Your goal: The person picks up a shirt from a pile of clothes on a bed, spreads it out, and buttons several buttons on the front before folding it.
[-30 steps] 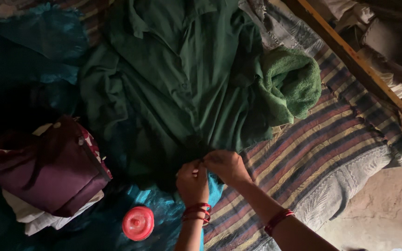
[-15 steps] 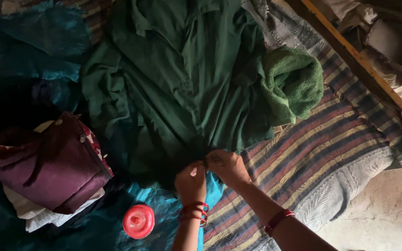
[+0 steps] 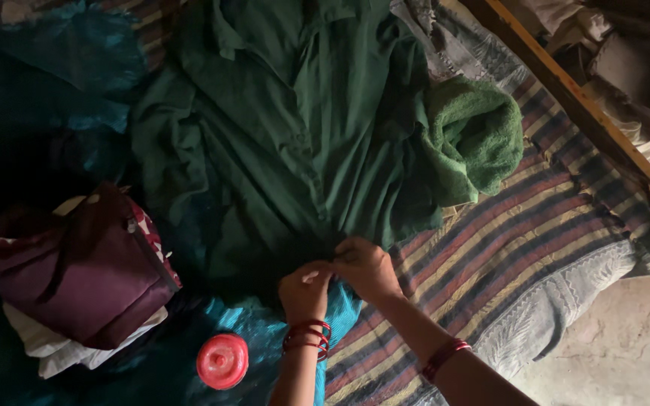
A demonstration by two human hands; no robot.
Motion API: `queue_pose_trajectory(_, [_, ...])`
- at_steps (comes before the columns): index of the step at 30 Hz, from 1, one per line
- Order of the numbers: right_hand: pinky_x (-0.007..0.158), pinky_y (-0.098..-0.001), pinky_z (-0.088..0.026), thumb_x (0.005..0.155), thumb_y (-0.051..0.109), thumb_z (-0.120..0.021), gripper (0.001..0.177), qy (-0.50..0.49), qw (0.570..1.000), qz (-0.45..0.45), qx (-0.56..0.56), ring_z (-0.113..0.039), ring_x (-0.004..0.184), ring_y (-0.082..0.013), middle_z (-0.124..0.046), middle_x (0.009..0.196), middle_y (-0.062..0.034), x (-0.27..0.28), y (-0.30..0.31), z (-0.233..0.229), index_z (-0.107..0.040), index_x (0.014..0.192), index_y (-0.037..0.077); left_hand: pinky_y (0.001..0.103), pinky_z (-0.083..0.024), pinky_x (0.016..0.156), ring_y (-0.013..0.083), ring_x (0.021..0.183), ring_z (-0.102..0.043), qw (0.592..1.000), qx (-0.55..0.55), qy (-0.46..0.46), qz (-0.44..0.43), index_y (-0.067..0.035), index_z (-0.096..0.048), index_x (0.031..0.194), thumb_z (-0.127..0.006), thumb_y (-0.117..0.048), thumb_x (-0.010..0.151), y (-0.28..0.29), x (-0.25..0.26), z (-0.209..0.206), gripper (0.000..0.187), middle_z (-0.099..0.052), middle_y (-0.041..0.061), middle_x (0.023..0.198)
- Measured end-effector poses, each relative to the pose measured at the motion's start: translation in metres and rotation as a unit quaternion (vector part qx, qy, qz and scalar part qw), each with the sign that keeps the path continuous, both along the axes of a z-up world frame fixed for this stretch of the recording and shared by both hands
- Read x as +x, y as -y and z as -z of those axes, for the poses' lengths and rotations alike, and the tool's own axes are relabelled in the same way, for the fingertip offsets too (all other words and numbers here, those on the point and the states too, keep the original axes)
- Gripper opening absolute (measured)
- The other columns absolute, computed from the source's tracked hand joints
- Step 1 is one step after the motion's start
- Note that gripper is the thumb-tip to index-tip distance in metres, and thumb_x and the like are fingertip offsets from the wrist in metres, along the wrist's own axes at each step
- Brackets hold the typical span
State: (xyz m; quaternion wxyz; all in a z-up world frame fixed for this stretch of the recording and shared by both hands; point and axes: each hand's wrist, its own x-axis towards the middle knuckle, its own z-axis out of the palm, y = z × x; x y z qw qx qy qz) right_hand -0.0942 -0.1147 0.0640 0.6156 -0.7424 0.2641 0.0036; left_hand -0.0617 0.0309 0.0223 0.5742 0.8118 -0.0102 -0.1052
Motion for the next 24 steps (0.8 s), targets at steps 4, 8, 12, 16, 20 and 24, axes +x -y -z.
queue_pose_trajectory(4, [0.077,-0.0315,-0.061,0.077,0.017,-0.079,0.033,-0.007,0.996,-0.018,-0.092,-0.078,0.088,-0.0162,-0.08,0.094,-0.0099,0.003,-0.001,-0.005,-0.073,0.106,0.005,0.032,-0.057,0.067,0.019,0.068,-0.073,0.998,0.032,-0.053,0.016,-0.006,-0.082,0.091,-0.068,-0.022,0.088,-0.002,0.007,0.019,0.021,-0.08,0.013,0.08])
queue_pose_trajectory(8, [0.079,-0.0332,-0.061,0.077,0.02,-0.078,0.031,-0.014,0.993,-0.02,-0.114,-0.079,0.089,-0.0181,-0.08,0.093,-0.0095,0.003,0.001,-0.006,-0.074,0.106,0.009,0.03,-0.052,0.062,0.0131,0.063,-0.065,0.962,-0.107,-0.231,-0.099,-0.005,-0.086,0.093,-0.074,-0.015,0.084,0.002,0.012,0.034,0.018,-0.078,0.013,0.082])
queue_pose_trajectory(12, [0.079,-0.0373,-0.059,0.08,0.019,-0.075,0.03,0.023,0.981,-0.064,-0.18,-0.076,0.092,-0.026,-0.079,0.097,-0.0116,-0.002,0.009,-0.005,-0.073,0.109,0.011,0.025,-0.058,0.065,0.0096,0.066,-0.074,0.993,-0.019,-0.116,-0.003,-0.009,-0.083,0.094,-0.073,-0.018,0.083,-0.002,0.022,0.042,0.018,-0.081,0.006,0.08])
queue_pose_trajectory(16, [0.078,-0.0365,-0.061,0.081,0.02,-0.074,0.026,0.03,0.987,-0.051,-0.148,-0.079,0.091,-0.0264,-0.079,0.093,-0.0127,-0.002,0.008,-0.01,-0.07,0.104,0.009,0.028,-0.058,0.064,0.0133,0.065,-0.074,0.991,0.004,-0.135,0.008,-0.008,-0.084,0.093,-0.075,-0.016,0.08,-0.004,0.023,0.035,0.018,-0.081,0.008,0.076])
queue_pose_trajectory(20, [0.075,-0.0375,-0.061,0.083,0.017,-0.072,0.024,0.07,0.98,-0.048,-0.18,-0.078,0.09,-0.0295,-0.077,0.093,-0.0142,0.012,0.009,-0.031,-0.071,0.106,0.009,0.031,-0.058,0.064,0.0169,0.066,-0.072,0.993,-0.044,-0.105,-0.03,-0.002,-0.079,0.086,-0.08,-0.021,0.083,0.002,0.04,0.015,0.019,-0.079,0.012,0.073])
queue_pose_trajectory(24, [0.074,-0.0393,-0.06,0.084,0.018,-0.072,0.025,0.137,0.97,-0.036,-0.196,-0.076,0.091,-0.0324,-0.077,0.093,-0.0154,0.052,0.015,-0.061,-0.07,0.107,0.009,0.032,-0.06,0.067,0.0201,0.072,-0.078,0.999,0.004,0.038,-0.009,-0.007,-0.079,0.09,-0.074,-0.019,0.082,0.012,0.085,-0.036,0.015,-0.079,0.009,0.078])
